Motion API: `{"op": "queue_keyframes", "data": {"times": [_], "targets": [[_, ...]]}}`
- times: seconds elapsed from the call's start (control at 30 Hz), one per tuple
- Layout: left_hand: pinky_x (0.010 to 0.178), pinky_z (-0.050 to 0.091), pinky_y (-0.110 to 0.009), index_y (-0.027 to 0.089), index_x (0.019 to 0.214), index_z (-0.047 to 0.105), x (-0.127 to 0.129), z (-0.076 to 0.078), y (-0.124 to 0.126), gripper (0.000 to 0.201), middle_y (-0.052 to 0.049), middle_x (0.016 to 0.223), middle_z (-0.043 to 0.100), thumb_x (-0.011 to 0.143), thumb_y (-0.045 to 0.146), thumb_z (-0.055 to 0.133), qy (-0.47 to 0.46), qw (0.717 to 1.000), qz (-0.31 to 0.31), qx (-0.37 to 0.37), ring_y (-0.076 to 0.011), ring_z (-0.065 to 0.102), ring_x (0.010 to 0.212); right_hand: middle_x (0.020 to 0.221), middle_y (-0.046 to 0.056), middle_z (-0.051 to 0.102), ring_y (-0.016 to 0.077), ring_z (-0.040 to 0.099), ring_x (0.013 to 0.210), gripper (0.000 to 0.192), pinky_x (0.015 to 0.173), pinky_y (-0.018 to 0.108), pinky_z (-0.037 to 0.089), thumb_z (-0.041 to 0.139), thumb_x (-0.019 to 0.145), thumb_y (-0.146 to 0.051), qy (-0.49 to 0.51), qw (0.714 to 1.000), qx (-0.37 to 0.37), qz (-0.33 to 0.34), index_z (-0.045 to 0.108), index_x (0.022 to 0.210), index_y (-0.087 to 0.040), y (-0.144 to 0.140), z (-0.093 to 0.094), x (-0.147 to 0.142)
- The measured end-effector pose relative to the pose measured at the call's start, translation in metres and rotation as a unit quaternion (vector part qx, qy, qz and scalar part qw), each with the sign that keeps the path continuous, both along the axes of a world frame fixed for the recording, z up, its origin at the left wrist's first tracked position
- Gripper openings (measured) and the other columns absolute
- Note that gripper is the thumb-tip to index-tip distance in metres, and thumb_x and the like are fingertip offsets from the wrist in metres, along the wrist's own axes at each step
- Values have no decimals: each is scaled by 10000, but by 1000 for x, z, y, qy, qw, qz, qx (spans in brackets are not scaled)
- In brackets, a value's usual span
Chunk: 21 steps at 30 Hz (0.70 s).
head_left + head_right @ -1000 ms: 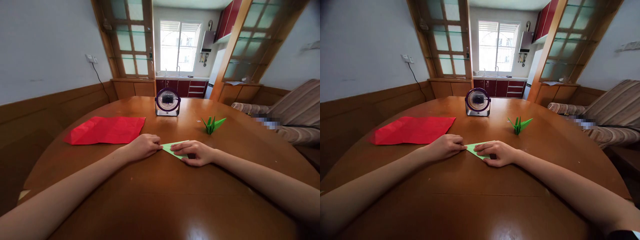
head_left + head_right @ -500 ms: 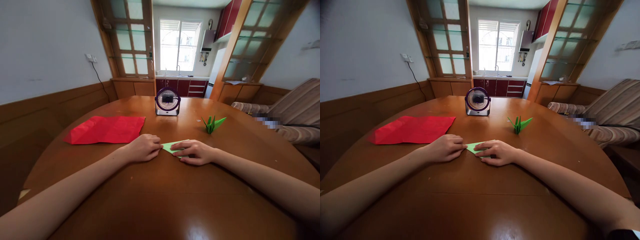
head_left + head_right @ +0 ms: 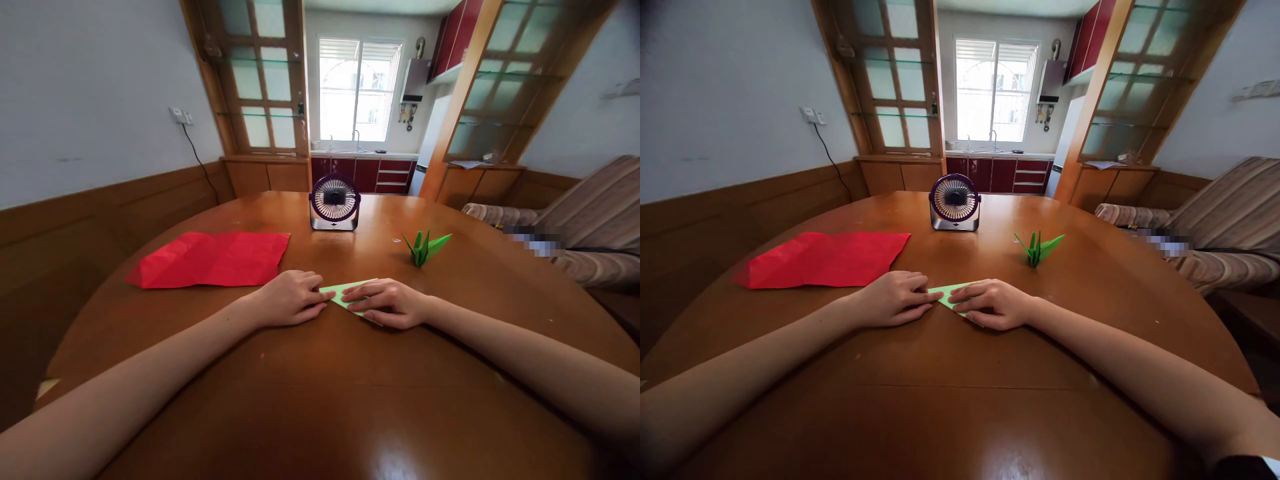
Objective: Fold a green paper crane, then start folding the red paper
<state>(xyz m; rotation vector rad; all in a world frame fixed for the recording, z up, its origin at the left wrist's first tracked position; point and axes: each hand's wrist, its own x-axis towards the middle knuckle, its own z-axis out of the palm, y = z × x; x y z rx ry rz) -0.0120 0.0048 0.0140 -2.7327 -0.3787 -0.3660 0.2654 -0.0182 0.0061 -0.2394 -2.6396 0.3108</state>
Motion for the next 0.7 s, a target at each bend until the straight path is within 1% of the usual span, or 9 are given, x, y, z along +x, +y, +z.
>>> {"op": "queue_keyframes", "data": {"times": [0.17, 0.43, 0.7], "targets": [[661, 440, -272, 215, 1175, 640, -1, -1, 1, 332, -57, 837, 556, 968, 306, 398, 4, 1000, 5, -5, -163, 533, 723, 1228, 158, 637, 217, 577, 1195, 305, 1007, 391, 489, 473, 932, -173, 6, 1000, -13, 2, 652, 1172, -118, 1, -1, 1], [717, 452, -283, 225, 1174, 653, -4, -1, 4, 325, -56, 845, 550, 967, 313, 419, 3, 1000, -8, -30, -168, 539, 761, 1204, 162, 652, 224, 562, 1218, 300, 1026, 407, 476, 472, 941, -188, 11, 999, -33, 10, 667, 1157, -114, 2, -2, 3], [701, 450, -272, 211, 1160, 667, -10, -6, 11, 329, -55, 828, 555, 966, 304, 419, -30, 998, -14, -53, -161, 542, 758, 1196, 163, 656, 225, 564, 1219, 298, 1019, 407, 483, 485, 928, -171, 8, 999, -38, 10, 668, 1154, -110, 4, -4, 3]]}}
